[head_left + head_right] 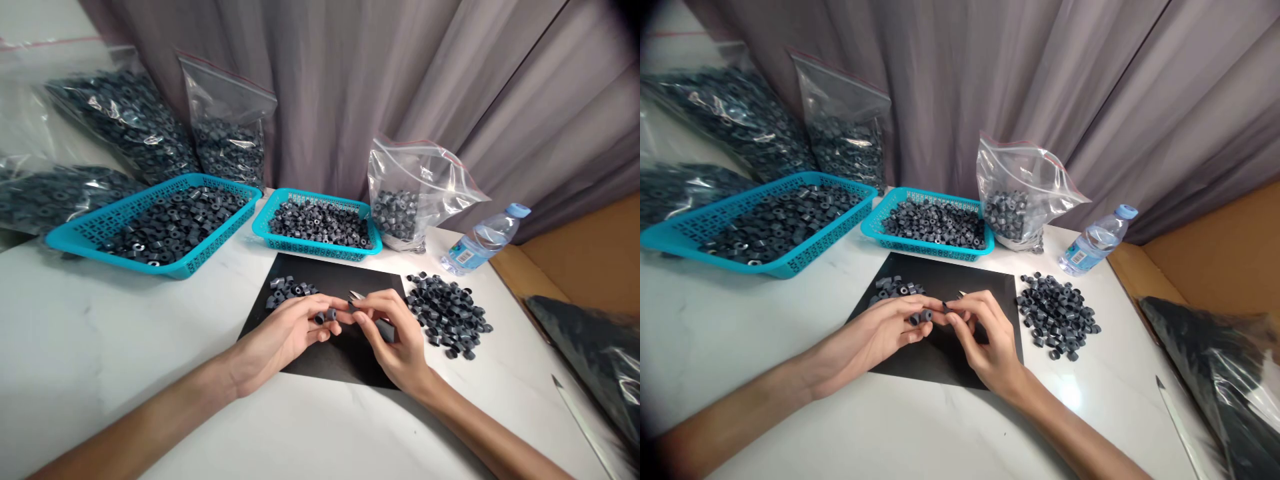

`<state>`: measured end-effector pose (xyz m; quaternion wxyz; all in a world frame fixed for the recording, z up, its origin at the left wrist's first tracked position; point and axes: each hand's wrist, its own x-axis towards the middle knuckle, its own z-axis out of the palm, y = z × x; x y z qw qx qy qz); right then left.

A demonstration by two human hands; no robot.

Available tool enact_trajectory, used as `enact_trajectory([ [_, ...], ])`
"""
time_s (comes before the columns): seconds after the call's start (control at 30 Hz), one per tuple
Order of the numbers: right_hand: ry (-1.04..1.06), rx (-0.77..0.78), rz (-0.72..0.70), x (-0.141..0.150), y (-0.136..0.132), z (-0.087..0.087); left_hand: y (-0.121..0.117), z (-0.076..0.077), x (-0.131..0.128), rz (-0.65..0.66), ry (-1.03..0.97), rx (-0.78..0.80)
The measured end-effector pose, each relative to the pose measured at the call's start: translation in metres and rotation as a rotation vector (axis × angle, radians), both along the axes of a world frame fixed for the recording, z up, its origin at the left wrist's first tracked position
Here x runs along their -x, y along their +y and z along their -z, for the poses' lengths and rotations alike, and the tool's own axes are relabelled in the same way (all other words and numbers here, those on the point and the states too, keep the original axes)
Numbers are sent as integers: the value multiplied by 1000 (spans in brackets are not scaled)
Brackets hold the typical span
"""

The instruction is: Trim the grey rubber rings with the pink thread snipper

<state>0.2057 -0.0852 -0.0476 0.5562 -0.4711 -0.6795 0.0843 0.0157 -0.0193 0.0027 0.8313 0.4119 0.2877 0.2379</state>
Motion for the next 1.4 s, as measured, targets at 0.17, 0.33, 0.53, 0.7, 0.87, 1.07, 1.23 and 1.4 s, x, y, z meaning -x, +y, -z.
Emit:
enact_trajectory([
  [0.17,33,-47,60,0,-2,1,0,-3,0,25,2,-18],
  [0.33,9,-90,64,3,-5,1,0,-2,0,36,-2,-31],
  [0.53,-140,31,-52,10,-7,0,-6,0,-1,44,-14,-8],
  [0.7,-146,91,26,11,-4,2,0,-6,5,-75,60,-53],
  [0.87,-321,247,-33,14,0,-3,31,-14,19,-329,136,-260],
  [1.07,-473,277,-235,16,4,-5,53,0,32,-350,757,-1246],
  [1.23,-445,260,-262,17,4,3,48,14,31,-140,921,-1441],
  [1.4,-413,227,-241,19,3,4,45,13,30,-166,904,-1400],
])
